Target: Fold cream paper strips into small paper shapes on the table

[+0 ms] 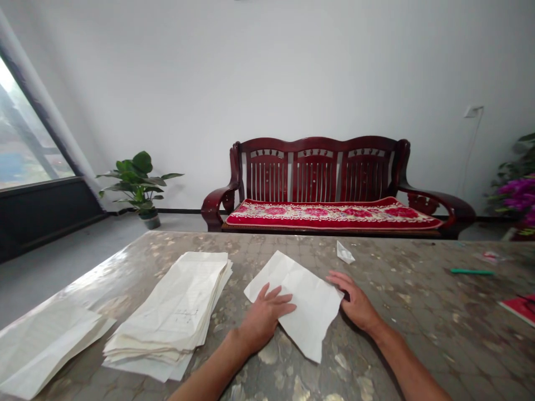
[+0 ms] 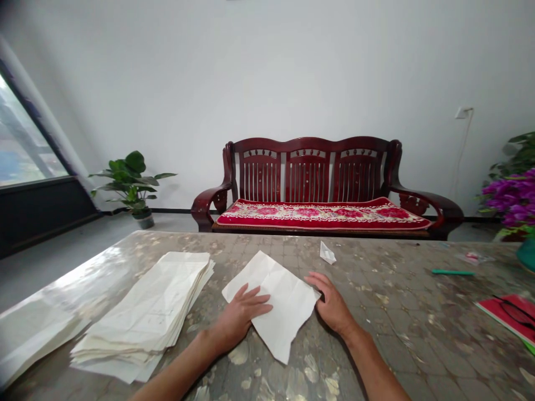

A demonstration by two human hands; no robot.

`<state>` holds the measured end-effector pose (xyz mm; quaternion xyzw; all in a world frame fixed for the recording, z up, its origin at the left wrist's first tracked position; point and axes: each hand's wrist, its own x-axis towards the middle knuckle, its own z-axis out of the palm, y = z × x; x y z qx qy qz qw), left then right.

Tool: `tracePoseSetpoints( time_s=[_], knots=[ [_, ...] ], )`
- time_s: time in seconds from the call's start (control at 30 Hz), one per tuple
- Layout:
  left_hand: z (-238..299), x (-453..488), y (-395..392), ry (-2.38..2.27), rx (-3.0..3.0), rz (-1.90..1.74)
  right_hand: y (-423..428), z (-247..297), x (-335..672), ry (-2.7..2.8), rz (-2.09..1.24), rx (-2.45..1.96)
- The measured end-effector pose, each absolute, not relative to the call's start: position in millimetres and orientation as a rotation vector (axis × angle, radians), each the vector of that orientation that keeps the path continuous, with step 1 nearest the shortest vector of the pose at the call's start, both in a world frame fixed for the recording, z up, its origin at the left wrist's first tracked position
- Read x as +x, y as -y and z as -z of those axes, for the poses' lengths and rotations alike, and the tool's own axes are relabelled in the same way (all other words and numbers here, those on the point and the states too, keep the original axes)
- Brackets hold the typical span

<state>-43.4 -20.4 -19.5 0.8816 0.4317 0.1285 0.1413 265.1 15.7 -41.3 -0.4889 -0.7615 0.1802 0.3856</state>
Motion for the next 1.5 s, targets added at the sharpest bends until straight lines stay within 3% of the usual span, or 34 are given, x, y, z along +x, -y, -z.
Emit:
tracePoseSetpoints(
  time_s=[0.17,0.3,0.7,1.0,1.5],
  knots=[
    [26.0,-24.6,34.4,-1.382,2.683,-0.292,1.5,32.3,270.6,2.126,-0.068,-1.24],
    [30.9,-14.0,38.9,-1.487,2.715,-0.273,12.7,20.0,256.0,2.286,0.044,-1.097],
    [2.0,-68.5,22.0,-1.191,2.629,-0.379,-1.7,53.0,268.3,2.222,-0.277,-0.985],
    [25.9,-113.3,-4.2,-1.282,2.361,-0.698,-1.5,44.9,266.3,2.137,-0.511,-1.108],
    [9.3,-69.4,-12.6,-2.062,2.185,-0.512,-8.7,20.2,245.2,2.023,-0.007,-1.934]
  ],
)
